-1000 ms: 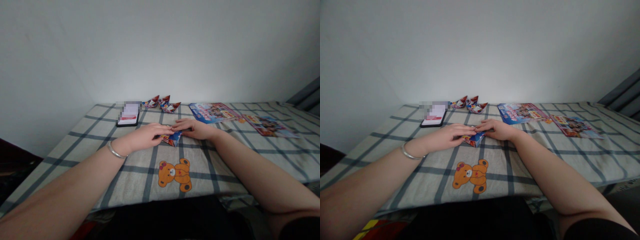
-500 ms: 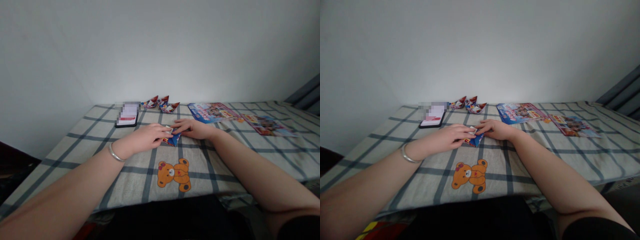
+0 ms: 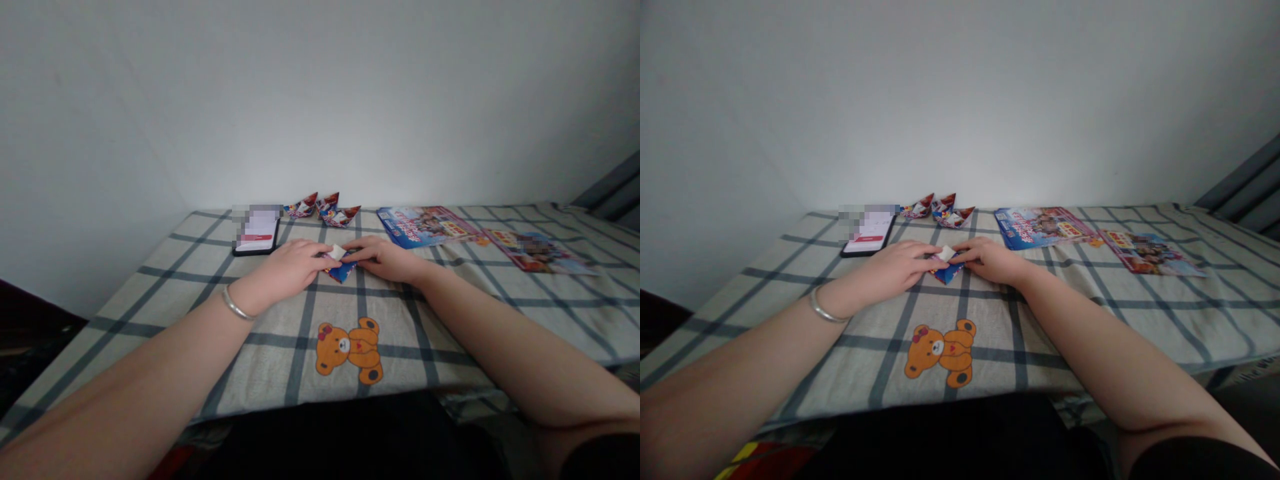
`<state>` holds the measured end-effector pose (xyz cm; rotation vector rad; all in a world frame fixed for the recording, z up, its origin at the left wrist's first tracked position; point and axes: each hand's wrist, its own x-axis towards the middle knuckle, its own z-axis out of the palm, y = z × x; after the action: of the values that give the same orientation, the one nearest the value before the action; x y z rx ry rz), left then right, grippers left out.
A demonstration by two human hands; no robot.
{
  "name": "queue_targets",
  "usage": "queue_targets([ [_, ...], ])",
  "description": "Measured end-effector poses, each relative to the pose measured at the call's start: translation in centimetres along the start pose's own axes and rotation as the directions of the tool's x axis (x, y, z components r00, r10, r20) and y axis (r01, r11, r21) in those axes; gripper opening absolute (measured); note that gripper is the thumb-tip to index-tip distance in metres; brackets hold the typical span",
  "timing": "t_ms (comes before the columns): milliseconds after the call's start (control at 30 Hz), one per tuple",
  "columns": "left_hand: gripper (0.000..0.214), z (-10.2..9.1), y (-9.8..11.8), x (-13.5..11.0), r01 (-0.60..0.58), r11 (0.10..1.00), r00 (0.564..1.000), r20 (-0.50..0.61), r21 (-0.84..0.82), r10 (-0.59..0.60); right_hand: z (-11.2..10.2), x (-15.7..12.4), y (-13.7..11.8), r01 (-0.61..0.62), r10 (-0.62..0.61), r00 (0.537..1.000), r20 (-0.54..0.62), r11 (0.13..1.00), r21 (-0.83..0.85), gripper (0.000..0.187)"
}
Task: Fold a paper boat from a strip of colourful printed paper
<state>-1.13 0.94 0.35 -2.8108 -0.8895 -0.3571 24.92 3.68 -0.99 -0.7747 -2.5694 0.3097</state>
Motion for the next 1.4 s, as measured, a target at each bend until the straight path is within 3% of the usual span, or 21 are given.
queue_targets([
  [167,0.044,0.3,0.3,0.0,0.052,0.998,0.999,-0.008,0.029,-0.052,0.1,0.4,-0.3,0.047,-0.050,0.999,-0.016,0.987,-0.152,0.036],
  [500,0.032,0.0,1.6,0.1,0.087,0.996,0.996,-0.016,-0.013,-0.087,-0.2,0.0,-1.4,0.021,-0.030,0.999,-0.037,0.976,-0.215,0.032],
  [900,0.030,0.6,2.2,1.0,0.141,0.986,0.990,0.012,-0.089,-0.140,-1.4,0.2,-3.0,-0.002,0.031,0.997,0.067,0.920,-0.392,0.025],
  [1167,0.030,1.4,2.3,1.5,0.130,0.991,0.991,-0.013,-0.036,-0.130,-1.4,0.3,-4.4,-0.068,0.118,0.990,0.073,0.869,-0.491,0.025],
  [1400,0.040,1.7,2.5,1.6,0.197,0.979,0.979,-0.045,-0.041,-0.199,-0.3,0.9,-5.0,-0.172,0.240,0.969,0.054,0.817,-0.550,0.031],
])
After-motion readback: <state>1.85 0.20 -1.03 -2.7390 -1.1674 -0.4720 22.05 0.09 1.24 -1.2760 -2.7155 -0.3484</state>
